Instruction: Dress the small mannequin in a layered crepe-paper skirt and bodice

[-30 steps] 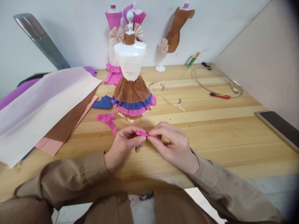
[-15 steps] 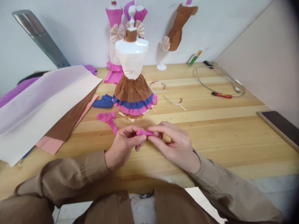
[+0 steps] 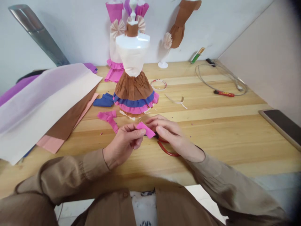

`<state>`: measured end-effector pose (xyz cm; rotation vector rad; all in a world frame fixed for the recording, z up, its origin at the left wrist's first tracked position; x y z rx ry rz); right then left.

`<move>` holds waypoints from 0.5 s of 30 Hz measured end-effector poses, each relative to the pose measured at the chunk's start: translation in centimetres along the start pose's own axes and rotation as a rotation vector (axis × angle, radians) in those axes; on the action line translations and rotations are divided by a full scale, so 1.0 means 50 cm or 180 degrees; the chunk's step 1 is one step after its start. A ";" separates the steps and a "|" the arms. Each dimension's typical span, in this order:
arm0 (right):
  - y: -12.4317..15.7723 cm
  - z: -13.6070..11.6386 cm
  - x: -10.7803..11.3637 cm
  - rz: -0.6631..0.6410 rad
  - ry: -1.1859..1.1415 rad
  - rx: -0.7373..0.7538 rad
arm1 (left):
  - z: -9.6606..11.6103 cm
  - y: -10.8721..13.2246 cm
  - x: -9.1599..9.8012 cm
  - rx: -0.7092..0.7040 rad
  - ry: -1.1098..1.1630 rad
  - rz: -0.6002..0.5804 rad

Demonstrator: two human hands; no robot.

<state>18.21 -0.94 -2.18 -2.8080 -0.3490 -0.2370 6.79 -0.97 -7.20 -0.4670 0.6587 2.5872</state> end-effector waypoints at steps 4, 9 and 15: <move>0.002 0.033 -0.010 -0.0145 -0.0637 -0.0423 | 0.002 0.003 0.000 0.0189 -0.0047 0.0002; 0.009 0.040 -0.017 -0.0158 -0.0938 -0.0672 | 0.002 -0.001 0.004 0.0146 -0.0109 0.0014; 0.008 0.018 -0.016 -0.0165 -0.0634 -0.0531 | 0.000 -0.005 0.009 0.0113 -0.0136 0.0101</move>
Point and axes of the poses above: each hand's wrist, its own y-axis away from the middle knuckle, its own x-axis out of the back of the hand, z = x × y, the point moved 9 cm from there along -y, towards the middle knuckle, and after that the axes turned 8 degrees about -y, right-handed, at the moved point
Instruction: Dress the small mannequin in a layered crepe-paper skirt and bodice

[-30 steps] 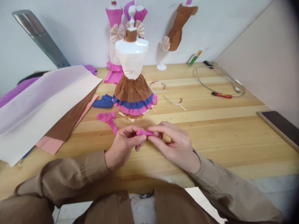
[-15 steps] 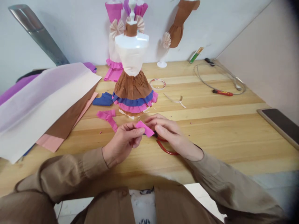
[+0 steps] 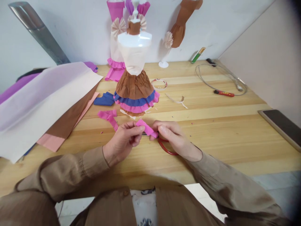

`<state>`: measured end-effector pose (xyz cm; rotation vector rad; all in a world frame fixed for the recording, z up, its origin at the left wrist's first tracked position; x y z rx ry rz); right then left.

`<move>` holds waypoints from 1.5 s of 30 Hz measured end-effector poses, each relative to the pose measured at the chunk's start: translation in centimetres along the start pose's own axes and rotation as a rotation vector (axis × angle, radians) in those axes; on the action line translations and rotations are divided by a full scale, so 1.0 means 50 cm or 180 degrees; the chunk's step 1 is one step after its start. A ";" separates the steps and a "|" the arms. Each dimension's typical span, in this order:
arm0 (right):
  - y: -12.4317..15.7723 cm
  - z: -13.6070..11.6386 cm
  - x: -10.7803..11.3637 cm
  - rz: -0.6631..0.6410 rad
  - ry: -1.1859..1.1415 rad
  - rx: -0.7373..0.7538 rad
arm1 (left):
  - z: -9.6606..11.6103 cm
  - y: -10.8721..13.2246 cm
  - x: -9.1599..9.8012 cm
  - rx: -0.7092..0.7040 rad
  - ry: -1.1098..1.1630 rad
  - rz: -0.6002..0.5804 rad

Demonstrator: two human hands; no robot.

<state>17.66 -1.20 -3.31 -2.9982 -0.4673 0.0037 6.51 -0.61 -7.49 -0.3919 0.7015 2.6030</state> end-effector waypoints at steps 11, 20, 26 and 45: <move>-0.003 0.014 0.008 0.0391 0.0033 -0.0293 | -0.008 -0.003 0.006 -0.0047 0.0088 0.0055; 0.002 -0.010 0.022 0.0579 0.0595 0.0042 | -0.013 -0.002 0.017 -0.0006 0.0164 0.0242; 0.027 -0.081 -0.023 0.0600 0.2932 0.1702 | -0.044 0.006 0.026 0.0022 -0.0113 0.0497; 0.040 -0.077 -0.062 0.0288 0.3571 0.2066 | -0.057 0.010 -0.011 0.0231 0.0573 -0.0207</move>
Point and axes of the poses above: each hand's wrist, its own y-axis away from the middle knuckle, its own x-axis out of the back of the hand, z = x × y, the point moved 9 cm from there along -y, towards the middle knuckle, and after that the axes turned 8 degrees about -y, right-handed, at the moved point
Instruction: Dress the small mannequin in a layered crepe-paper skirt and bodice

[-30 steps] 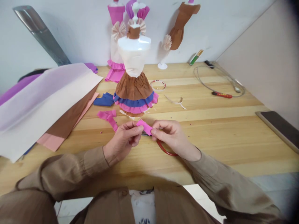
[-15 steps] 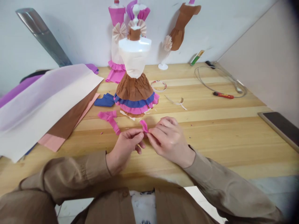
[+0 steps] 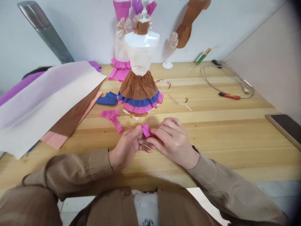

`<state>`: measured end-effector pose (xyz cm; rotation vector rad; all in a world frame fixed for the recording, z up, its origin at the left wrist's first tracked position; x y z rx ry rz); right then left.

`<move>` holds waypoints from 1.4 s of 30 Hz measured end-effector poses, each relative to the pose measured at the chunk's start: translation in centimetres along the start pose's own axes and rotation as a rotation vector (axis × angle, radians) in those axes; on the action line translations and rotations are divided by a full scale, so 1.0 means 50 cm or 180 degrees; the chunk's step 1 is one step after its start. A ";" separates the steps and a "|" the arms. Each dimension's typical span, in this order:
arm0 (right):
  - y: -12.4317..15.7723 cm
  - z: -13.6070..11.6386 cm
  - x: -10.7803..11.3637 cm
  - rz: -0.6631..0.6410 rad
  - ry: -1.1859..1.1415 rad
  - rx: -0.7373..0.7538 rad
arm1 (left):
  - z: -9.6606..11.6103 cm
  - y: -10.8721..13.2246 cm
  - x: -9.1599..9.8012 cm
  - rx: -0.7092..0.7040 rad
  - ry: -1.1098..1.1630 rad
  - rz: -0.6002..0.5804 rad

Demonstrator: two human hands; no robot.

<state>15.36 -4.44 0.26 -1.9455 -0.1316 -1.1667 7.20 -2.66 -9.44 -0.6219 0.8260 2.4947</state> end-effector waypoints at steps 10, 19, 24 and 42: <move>0.017 0.033 -0.022 -0.0172 -0.0731 -0.0423 | 0.009 -0.007 0.015 -0.0017 -0.0535 0.0216; 0.015 0.031 -0.012 -0.0066 -0.1025 -0.0482 | -0.002 -0.017 0.020 0.0046 -0.0695 0.0181; 0.016 0.022 -0.019 -0.0181 -0.1028 -0.0373 | 0.003 -0.015 0.016 0.0064 -0.0608 0.0130; 0.038 0.119 -0.038 -0.0065 -0.2351 -0.1934 | 0.001 -0.014 -0.001 0.0124 -0.0872 -0.0254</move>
Point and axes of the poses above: each hand's wrist, its own y-axis away from the middle knuckle, its own x-axis out of the back of the hand, z = x × y, the point moved 9 cm from there along -y, towards the middle knuckle, and after that the axes turned 8 degrees about -y, right-handed, at the moved point
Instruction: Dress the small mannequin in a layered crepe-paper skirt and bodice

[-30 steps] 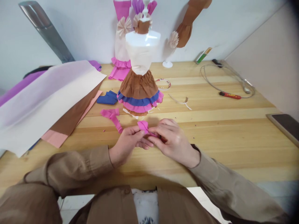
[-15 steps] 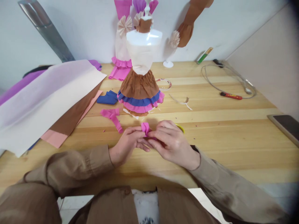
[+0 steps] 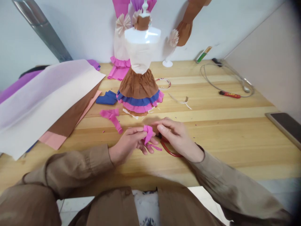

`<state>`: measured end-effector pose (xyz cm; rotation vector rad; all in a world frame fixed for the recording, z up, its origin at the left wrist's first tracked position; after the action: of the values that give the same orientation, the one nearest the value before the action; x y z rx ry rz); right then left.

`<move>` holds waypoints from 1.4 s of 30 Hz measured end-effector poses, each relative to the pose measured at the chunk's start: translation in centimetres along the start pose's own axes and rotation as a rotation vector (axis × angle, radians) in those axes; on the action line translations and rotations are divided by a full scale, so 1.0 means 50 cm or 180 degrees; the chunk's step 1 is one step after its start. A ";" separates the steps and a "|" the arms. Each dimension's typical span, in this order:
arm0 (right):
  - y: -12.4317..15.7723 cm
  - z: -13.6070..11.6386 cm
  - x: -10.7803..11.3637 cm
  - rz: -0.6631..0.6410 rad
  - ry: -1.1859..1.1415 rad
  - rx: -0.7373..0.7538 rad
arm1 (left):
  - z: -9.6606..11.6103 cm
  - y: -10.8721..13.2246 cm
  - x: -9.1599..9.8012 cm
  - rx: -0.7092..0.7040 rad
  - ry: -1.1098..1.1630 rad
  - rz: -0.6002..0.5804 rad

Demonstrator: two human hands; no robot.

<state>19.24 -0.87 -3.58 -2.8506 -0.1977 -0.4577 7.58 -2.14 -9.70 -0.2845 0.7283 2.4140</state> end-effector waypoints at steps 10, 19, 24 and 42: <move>0.012 0.038 -0.054 -0.0513 -0.1762 -0.1116 | 0.002 0.002 -0.012 -0.0026 -0.0190 -0.0243; 0.015 0.057 -0.041 -0.0349 -0.1796 -0.1340 | 0.016 0.001 -0.013 -0.0163 -0.0845 -0.0307; 0.010 0.049 -0.039 -0.0404 -0.1695 -0.1220 | 0.021 -0.001 -0.009 -0.0148 -0.1015 -0.0246; 0.013 0.032 -0.029 -0.0561 -0.1792 -0.1208 | 0.081 0.018 0.011 -0.0305 -0.2054 -0.0065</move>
<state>18.47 -1.23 -5.65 -3.2814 -0.5129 0.3318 6.49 -0.22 -6.17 0.4348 0.3111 2.3170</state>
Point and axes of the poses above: each hand's wrist, its own y-axis away from the middle knuckle, its own x-axis out of the back of the hand, z = x × y, the point moved 9 cm from there along -y, towards the middle knuckle, and after that the axes turned 8 degrees about -y, right-handed, at the moved point
